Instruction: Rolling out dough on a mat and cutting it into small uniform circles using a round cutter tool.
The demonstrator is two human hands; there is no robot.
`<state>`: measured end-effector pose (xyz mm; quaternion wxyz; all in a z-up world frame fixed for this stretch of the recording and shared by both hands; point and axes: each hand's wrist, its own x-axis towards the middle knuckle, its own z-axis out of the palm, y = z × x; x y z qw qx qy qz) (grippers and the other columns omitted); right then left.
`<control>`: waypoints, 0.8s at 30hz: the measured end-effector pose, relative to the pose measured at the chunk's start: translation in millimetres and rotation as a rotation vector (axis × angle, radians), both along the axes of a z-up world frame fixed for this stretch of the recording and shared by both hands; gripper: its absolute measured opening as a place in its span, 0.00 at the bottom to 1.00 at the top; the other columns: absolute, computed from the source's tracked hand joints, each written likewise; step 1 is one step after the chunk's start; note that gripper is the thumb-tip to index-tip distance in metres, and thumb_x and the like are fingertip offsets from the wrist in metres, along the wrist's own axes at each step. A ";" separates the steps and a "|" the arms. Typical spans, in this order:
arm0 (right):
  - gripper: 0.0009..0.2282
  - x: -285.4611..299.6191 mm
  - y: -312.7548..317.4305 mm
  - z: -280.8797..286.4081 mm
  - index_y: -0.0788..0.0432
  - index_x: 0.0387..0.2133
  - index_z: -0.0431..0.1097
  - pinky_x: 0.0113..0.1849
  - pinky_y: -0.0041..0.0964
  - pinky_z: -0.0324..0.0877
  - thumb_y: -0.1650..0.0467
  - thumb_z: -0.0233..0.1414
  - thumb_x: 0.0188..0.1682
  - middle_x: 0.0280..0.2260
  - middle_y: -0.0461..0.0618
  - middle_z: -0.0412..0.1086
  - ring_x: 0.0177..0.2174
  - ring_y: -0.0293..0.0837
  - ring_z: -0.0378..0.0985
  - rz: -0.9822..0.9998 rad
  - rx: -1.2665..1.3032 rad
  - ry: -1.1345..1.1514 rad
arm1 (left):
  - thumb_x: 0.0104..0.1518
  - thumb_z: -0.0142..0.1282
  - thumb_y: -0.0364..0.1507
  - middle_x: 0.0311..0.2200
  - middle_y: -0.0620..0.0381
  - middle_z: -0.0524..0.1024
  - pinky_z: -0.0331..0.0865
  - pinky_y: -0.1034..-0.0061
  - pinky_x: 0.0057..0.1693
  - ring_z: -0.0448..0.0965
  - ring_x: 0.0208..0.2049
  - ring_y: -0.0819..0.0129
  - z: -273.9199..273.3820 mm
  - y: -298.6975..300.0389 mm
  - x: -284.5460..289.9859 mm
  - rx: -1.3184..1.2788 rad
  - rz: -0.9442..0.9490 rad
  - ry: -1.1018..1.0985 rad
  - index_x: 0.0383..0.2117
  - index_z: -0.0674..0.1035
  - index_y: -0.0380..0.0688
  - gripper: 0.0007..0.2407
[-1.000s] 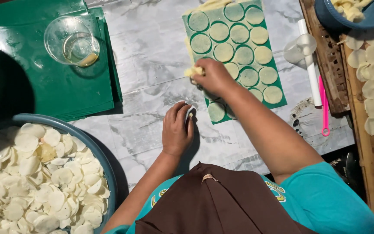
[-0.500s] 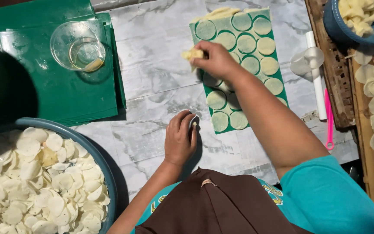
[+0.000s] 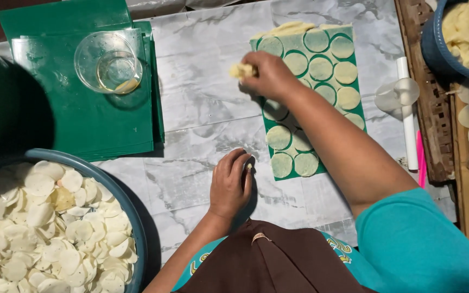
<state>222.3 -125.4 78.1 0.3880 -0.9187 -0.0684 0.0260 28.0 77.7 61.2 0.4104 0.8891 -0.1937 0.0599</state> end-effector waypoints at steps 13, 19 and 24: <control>0.09 0.3 -26.8 3.2 0.54 0.35 0.80 0.38 0.45 0.71 0.69 0.63 0.40 0.36 0.46 0.76 0.34 0.51 0.77 0.303 -0.419 0.136 | 0.54 0.58 0.24 0.56 0.52 0.71 0.66 0.66 0.58 0.73 0.55 0.56 -6.0 -0.1 4.2 0.027 0.005 0.015 0.50 0.76 0.42 0.16; 0.09 27.8 -26.1 -3.6 0.51 0.35 0.77 0.39 0.52 0.75 0.65 0.63 0.42 0.33 0.52 0.76 0.36 0.59 0.81 0.272 -0.396 0.226 | 0.57 0.56 0.28 0.52 0.53 0.73 0.70 0.65 0.50 0.77 0.54 0.55 -11.4 -1.7 4.0 0.067 0.035 -0.120 0.51 0.77 0.50 0.14; 0.11 49.8 -40.2 19.6 0.59 0.42 0.68 0.36 0.26 0.70 0.76 0.59 0.48 0.35 0.47 0.69 0.32 0.35 0.70 0.085 0.318 0.143 | 0.54 0.57 0.24 0.55 0.52 0.71 0.66 0.66 0.58 0.73 0.55 0.55 3.0 -1.9 4.8 0.020 0.008 0.037 0.49 0.76 0.43 0.15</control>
